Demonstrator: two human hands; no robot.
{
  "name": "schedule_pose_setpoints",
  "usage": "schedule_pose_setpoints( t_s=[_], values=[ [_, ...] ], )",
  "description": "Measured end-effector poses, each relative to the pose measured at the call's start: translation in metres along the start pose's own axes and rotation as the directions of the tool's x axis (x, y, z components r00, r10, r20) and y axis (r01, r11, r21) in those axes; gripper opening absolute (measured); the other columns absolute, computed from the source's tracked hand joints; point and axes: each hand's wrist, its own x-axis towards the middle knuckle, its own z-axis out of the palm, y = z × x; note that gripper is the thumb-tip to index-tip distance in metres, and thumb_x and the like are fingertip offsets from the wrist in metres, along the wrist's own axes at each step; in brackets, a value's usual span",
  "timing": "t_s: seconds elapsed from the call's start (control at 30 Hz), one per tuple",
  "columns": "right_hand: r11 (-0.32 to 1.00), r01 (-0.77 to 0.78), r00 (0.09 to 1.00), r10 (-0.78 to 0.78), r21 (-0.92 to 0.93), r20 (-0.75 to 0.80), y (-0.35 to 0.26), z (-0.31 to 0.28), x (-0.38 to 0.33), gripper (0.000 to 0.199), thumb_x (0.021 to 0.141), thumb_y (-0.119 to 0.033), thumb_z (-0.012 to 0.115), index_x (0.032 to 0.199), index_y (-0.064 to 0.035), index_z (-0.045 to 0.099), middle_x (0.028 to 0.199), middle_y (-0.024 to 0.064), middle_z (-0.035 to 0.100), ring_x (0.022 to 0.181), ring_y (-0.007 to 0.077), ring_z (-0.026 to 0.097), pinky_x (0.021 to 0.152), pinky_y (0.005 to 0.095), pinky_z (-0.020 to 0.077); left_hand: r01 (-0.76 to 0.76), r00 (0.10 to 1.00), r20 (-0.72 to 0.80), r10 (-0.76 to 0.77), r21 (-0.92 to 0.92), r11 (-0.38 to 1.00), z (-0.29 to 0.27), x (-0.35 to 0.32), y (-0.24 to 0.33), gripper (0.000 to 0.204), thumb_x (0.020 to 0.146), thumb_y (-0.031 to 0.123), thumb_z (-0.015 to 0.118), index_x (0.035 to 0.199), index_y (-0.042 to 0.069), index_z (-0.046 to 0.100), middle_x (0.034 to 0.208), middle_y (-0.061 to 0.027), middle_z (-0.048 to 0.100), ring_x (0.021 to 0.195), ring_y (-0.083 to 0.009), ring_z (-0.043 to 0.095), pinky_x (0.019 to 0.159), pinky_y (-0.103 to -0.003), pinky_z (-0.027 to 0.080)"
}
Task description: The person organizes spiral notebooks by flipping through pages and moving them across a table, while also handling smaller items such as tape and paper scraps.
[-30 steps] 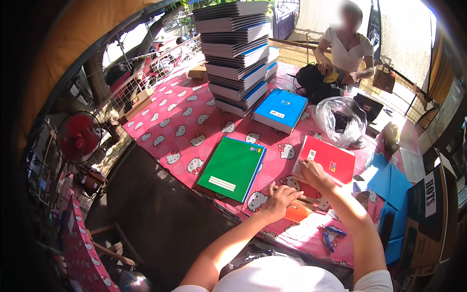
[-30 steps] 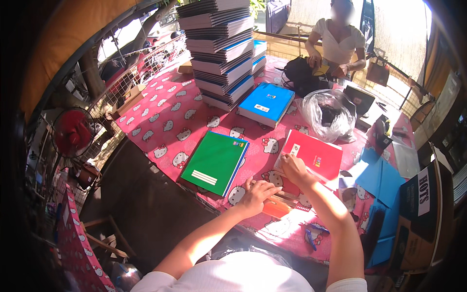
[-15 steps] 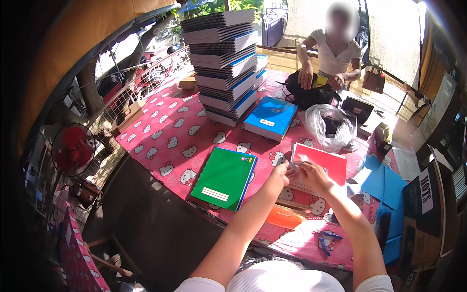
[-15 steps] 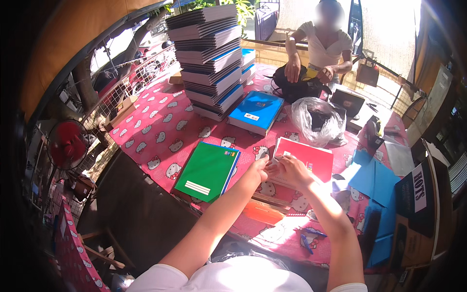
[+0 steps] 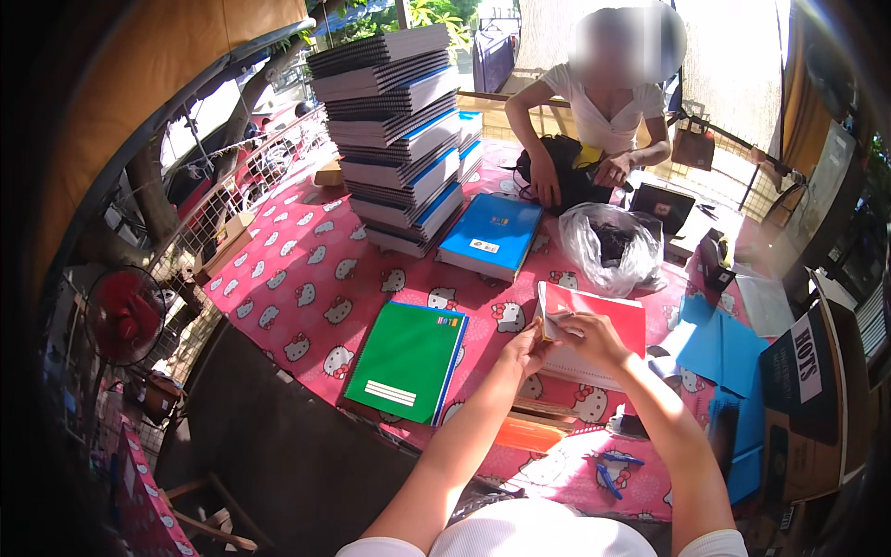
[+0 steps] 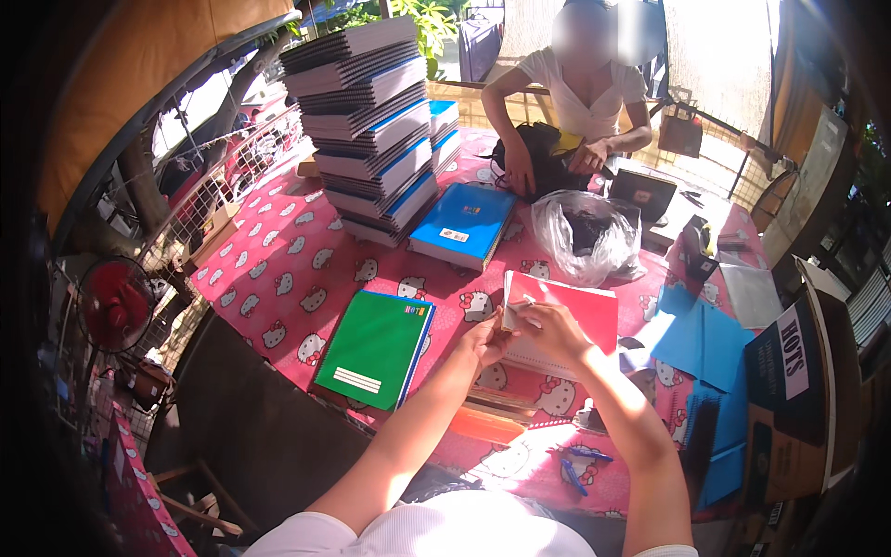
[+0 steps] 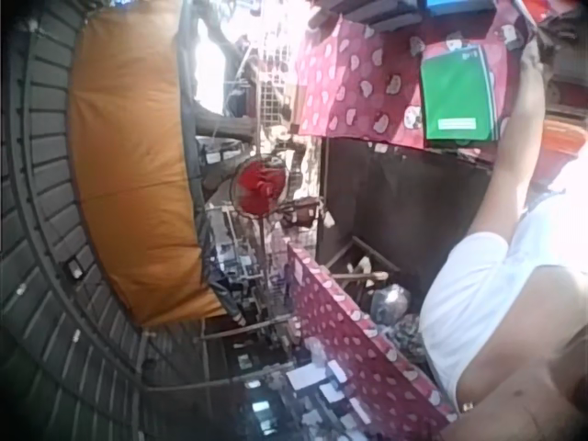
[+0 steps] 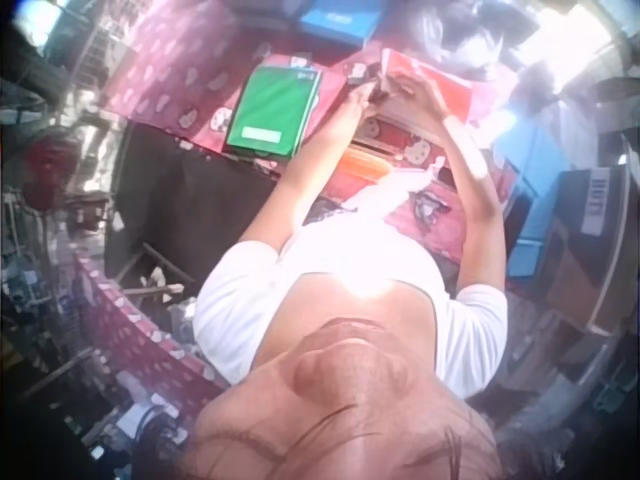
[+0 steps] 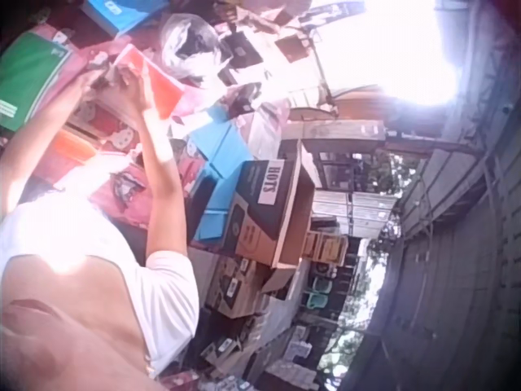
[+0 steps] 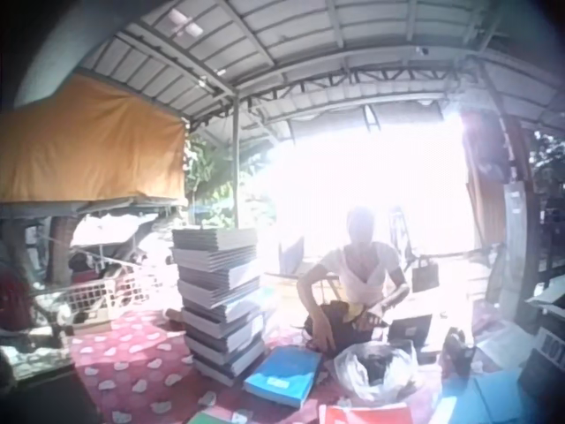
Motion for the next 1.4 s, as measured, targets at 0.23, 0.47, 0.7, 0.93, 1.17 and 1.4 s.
schedule_pose_setpoints(
  t_s=[0.23, 0.47, 0.7, 0.93, 1.17, 1.4],
  values=[
    [0.996, 0.054, 0.996, -0.049, -0.077, 0.069, -0.005, -0.004, -0.002, 0.027, 0.082, -0.006, 0.060, 0.109, -0.0046, 0.063, 0.094, 0.0167, 0.066, 0.088, 0.0351, 0.064, 0.075, 0.0405, 0.0517, -0.331, 0.907, -0.093, 0.411, 0.446, 0.831, 0.009, -0.005, -0.005, 0.029, 0.084, 0.004, 0.061, 0.112, 0.004, 0.052, 0.097, -0.0100, 0.062, 0.082, -0.0202, 0.065, 0.066, -0.030, 0.055],
    [0.990, -0.020, 0.999, 0.024, -0.142, 0.026, 0.015, -0.035, 0.016, 0.027, 0.080, -0.006, 0.058, 0.107, -0.0067, 0.061, 0.090, 0.0151, 0.063, 0.080, 0.0345, 0.062, 0.070, 0.0418, 0.0495, -0.006, 0.561, 0.159, 0.812, 0.982, -0.188, 0.021, -0.016, -0.016, 0.087, 0.066, 0.025, 0.079, 0.137, 0.014, 0.030, 0.138, -0.0213, 0.037, 0.127, -0.0366, 0.038, 0.104, -0.050, 0.031],
    [0.955, 0.237, 0.963, -0.206, -0.177, 0.176, -0.027, -0.080, 0.038, 0.030, 0.081, -0.014, 0.063, 0.111, -0.0101, 0.060, 0.105, 0.0125, 0.062, 0.096, 0.0302, 0.061, 0.081, 0.0374, 0.0491, -0.507, 0.475, 0.806, 0.354, 0.579, -0.638, 0.085, -0.010, 0.031, 0.058, 0.074, 0.030, 0.076, 0.126, 0.014, 0.055, 0.113, -0.0133, 0.060, 0.121, -0.0244, 0.047, 0.106, -0.053, 0.026],
    [0.980, -0.171, 0.754, 0.064, -0.102, -0.653, 0.012, -0.122, -0.037, 0.085, 0.078, -0.020, 0.076, 0.145, -0.0140, 0.026, 0.141, 0.0131, 0.039, 0.127, 0.0282, 0.041, 0.106, 0.0442, 0.0334, -0.796, 0.586, 0.613, 0.530, 0.558, 0.235, 0.098, -0.037, 0.059, 0.020, 0.087, 0.008, 0.067, 0.106, 0.002, 0.061, 0.096, -0.0039, 0.068, 0.088, -0.0081, 0.062, 0.079, -0.025, 0.050],
    [0.681, -0.235, 0.803, 0.538, 0.693, -0.256, 0.100, -0.034, -0.074, 0.046, 0.077, 0.009, 0.067, 0.119, -0.0019, 0.052, 0.107, 0.0039, 0.064, 0.099, 0.0176, 0.059, 0.085, 0.0306, 0.0467, -0.652, 0.733, 0.536, 0.419, 0.729, 0.208, 0.043, -0.020, 0.064, 0.024, 0.087, 0.011, 0.067, 0.109, 0.007, 0.057, 0.102, -0.0001, 0.064, 0.096, -0.0102, 0.058, 0.086, -0.028, 0.047],
    [0.842, -0.225, 0.789, 0.453, 0.490, -0.416, 0.094, -0.015, -0.069, 0.036, 0.077, 0.008, 0.068, 0.109, -0.0018, 0.055, 0.097, 0.0058, 0.065, 0.085, 0.0151, 0.061, 0.074, 0.0286, 0.0482, -0.661, 0.687, 0.520, 0.507, 0.737, 0.139, 0.036, -0.011, 0.061, 0.032, 0.086, 0.014, 0.069, 0.112, 0.005, 0.053, 0.114, -0.0068, 0.056, 0.105, -0.0164, 0.053, 0.090, -0.033, 0.044]
  ],
)
